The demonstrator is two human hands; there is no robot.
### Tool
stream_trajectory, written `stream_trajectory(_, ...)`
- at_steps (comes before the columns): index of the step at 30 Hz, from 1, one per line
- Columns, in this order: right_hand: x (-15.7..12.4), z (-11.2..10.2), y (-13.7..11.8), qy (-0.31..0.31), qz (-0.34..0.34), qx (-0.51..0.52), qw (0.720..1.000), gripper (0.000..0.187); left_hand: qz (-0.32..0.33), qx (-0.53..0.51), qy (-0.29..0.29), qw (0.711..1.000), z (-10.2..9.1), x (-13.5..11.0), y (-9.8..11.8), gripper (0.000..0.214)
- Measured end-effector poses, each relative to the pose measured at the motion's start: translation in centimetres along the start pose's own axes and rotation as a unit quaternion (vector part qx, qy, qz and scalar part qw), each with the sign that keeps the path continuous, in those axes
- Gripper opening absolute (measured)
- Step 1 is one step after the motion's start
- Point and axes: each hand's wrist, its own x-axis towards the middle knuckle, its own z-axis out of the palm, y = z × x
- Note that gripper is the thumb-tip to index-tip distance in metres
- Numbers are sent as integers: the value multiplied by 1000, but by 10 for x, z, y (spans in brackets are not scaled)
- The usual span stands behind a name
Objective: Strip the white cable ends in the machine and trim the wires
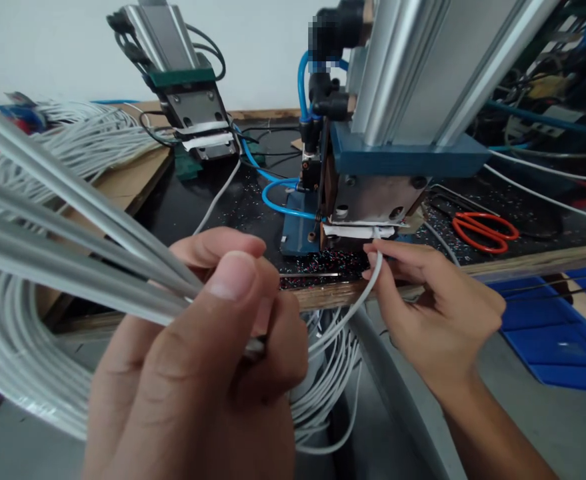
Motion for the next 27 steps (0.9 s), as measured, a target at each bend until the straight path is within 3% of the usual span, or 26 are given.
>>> stream_trajectory(5, 3, 0, 0, -7, 11, -1, 1000, 19, 16, -4, -29, 999, -5, -1, 0, 21)
stream_trajectory(11, 2, 1, 1, -5, 12, 5, 1000, 20, -19, -1, -43, 999, -4, -3, 2, 6)
stream_trajectory(18, 4, 3, 1, -7, 4, 31, 999, 22, -35, -18, 10, 999, 4, -2, 3, 1)
stream_trajectory(23, 5, 4, 1, -1, 1, 49, 999, 23, -46, -11, 14, 999, 3, -2, 3, 6)
stream_trajectory(27, 4, 5, 1, 3, 1, 62, 998, 23, -36, -5, 53, 998, 5, -1, 2, 12)
